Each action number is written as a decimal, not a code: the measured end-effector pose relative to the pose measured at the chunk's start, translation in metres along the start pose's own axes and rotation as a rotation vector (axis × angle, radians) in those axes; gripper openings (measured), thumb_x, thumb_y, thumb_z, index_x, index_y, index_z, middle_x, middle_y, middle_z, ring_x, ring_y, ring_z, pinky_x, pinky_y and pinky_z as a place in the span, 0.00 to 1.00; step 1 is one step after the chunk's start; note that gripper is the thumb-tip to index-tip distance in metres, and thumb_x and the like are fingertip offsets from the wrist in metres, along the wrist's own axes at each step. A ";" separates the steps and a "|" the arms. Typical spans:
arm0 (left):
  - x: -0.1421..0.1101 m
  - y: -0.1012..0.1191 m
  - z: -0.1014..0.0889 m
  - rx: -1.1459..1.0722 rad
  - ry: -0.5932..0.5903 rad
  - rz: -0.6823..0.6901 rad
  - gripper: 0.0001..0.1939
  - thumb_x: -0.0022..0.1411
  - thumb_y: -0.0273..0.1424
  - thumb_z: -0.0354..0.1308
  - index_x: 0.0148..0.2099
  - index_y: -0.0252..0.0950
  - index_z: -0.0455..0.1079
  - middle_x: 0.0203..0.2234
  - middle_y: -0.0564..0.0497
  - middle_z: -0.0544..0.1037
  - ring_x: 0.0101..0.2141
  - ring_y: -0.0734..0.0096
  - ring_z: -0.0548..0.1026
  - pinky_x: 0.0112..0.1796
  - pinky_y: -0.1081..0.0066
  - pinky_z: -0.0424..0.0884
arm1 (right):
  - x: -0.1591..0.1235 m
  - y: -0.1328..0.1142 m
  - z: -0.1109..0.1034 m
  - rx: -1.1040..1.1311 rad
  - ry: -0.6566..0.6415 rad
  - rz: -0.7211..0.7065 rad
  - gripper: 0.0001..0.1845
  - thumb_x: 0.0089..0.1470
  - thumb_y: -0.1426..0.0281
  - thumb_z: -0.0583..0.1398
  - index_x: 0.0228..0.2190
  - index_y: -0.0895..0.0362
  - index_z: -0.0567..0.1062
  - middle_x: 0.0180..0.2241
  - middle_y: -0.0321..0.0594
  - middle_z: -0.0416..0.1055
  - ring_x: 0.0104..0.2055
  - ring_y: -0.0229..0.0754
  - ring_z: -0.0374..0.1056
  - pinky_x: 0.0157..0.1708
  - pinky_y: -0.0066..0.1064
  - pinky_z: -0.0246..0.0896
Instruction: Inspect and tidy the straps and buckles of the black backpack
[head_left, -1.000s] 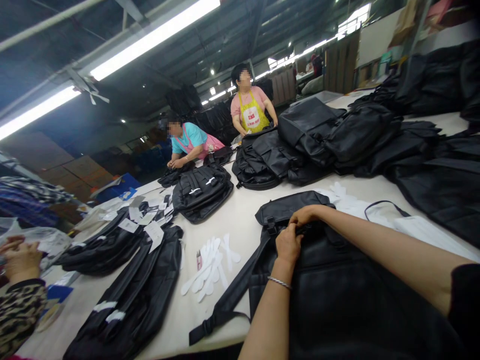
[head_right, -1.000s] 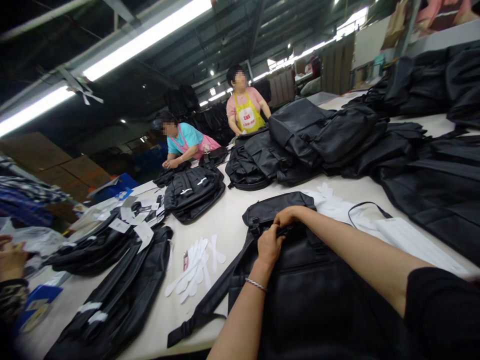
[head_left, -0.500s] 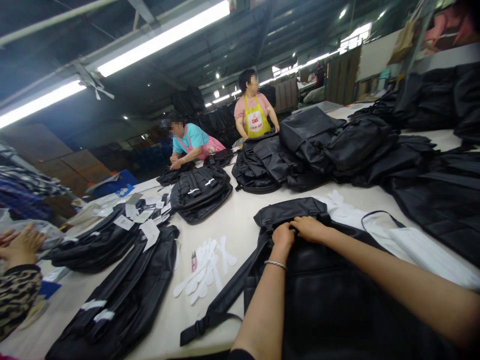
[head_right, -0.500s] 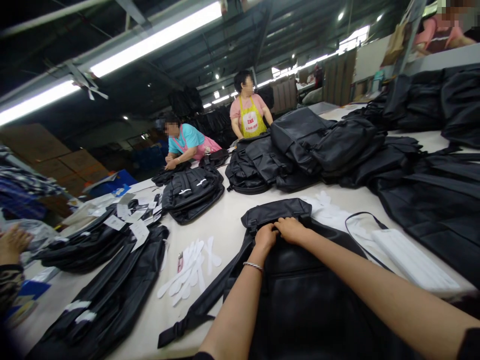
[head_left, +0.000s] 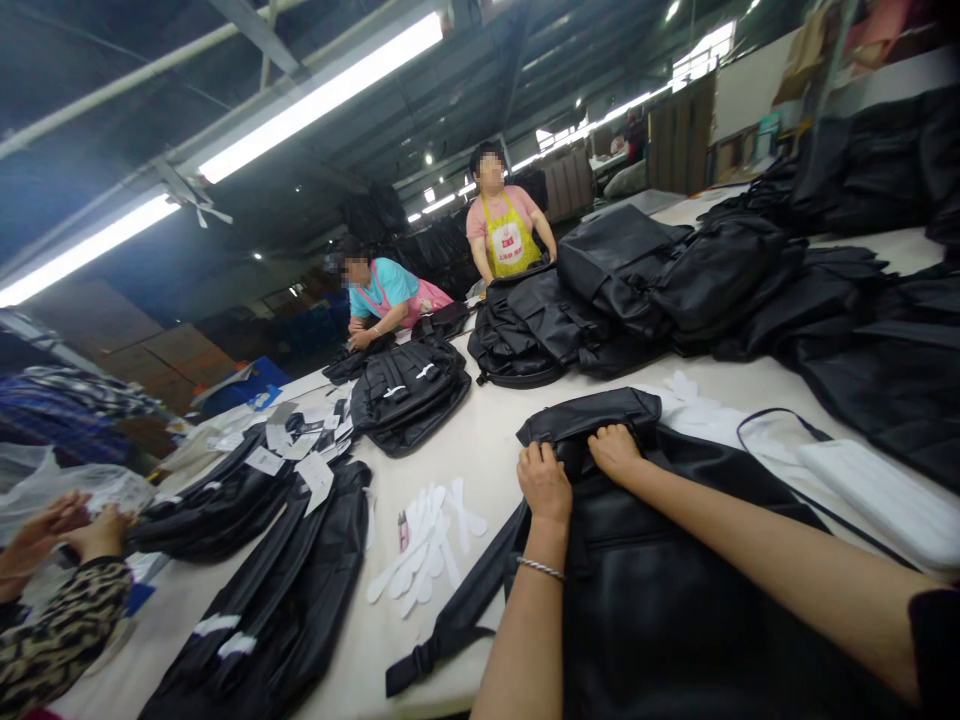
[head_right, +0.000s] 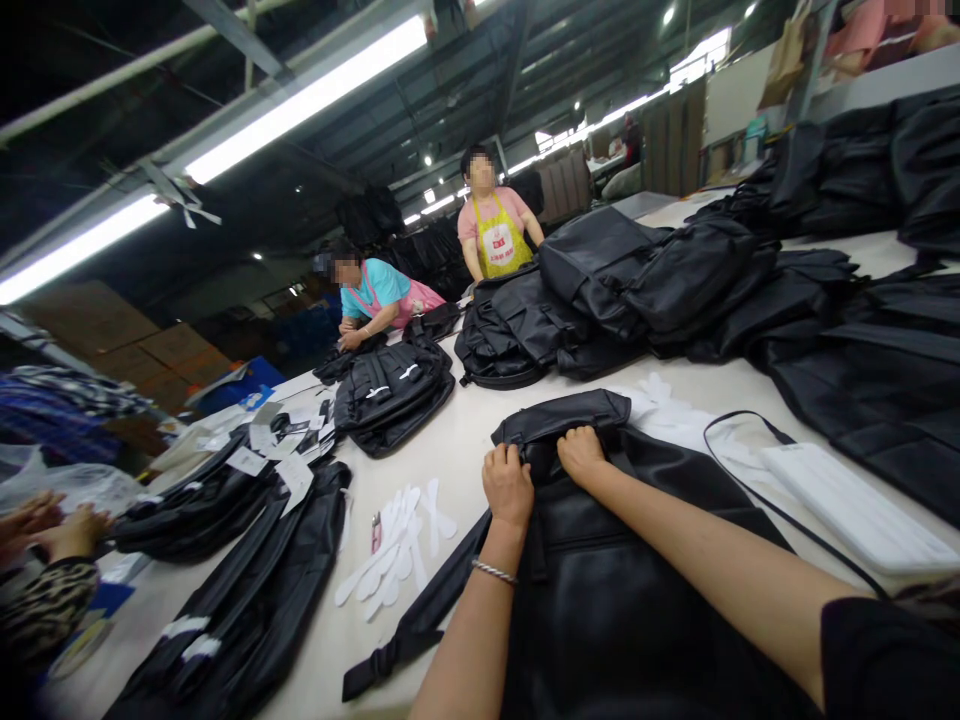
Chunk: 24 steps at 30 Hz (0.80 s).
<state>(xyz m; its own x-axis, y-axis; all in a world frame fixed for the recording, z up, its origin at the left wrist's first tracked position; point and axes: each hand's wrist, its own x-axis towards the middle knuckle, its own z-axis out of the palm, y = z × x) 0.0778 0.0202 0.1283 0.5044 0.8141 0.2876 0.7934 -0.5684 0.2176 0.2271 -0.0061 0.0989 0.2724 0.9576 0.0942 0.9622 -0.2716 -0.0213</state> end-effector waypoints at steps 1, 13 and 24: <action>0.000 -0.004 0.000 0.004 -0.047 -0.071 0.17 0.55 0.35 0.48 0.47 0.35 0.59 0.43 0.43 0.66 0.45 0.61 0.62 0.44 0.63 0.59 | -0.003 -0.001 -0.002 0.003 0.019 -0.005 0.17 0.51 0.78 0.44 0.33 0.64 0.71 0.34 0.57 0.67 0.39 0.54 0.61 0.38 0.43 0.50; 0.016 -0.021 0.021 -0.527 -0.060 -0.365 0.17 0.44 0.36 0.57 0.37 0.34 0.64 0.29 0.51 0.71 0.30 0.73 0.69 0.33 0.74 0.65 | -0.029 -0.024 0.009 0.311 -0.025 -0.363 0.25 0.50 0.75 0.50 0.51 0.59 0.58 0.53 0.45 0.53 0.55 0.45 0.47 0.52 0.36 0.47; 0.008 -0.043 0.020 -0.629 -0.106 -0.077 0.14 0.53 0.23 0.45 0.39 0.35 0.67 0.40 0.50 0.71 0.42 0.76 0.67 0.44 0.74 0.63 | 0.000 -0.032 0.018 0.256 -0.110 -0.215 0.21 0.49 0.73 0.52 0.47 0.62 0.64 0.45 0.50 0.62 0.45 0.49 0.60 0.44 0.39 0.54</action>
<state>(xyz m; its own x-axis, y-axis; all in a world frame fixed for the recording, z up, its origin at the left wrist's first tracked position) 0.0543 0.0538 0.1027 0.5103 0.8445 0.1628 0.4935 -0.4425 0.7488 0.1960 0.0041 0.0816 0.0486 0.9987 0.0164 0.9639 -0.0426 -0.2629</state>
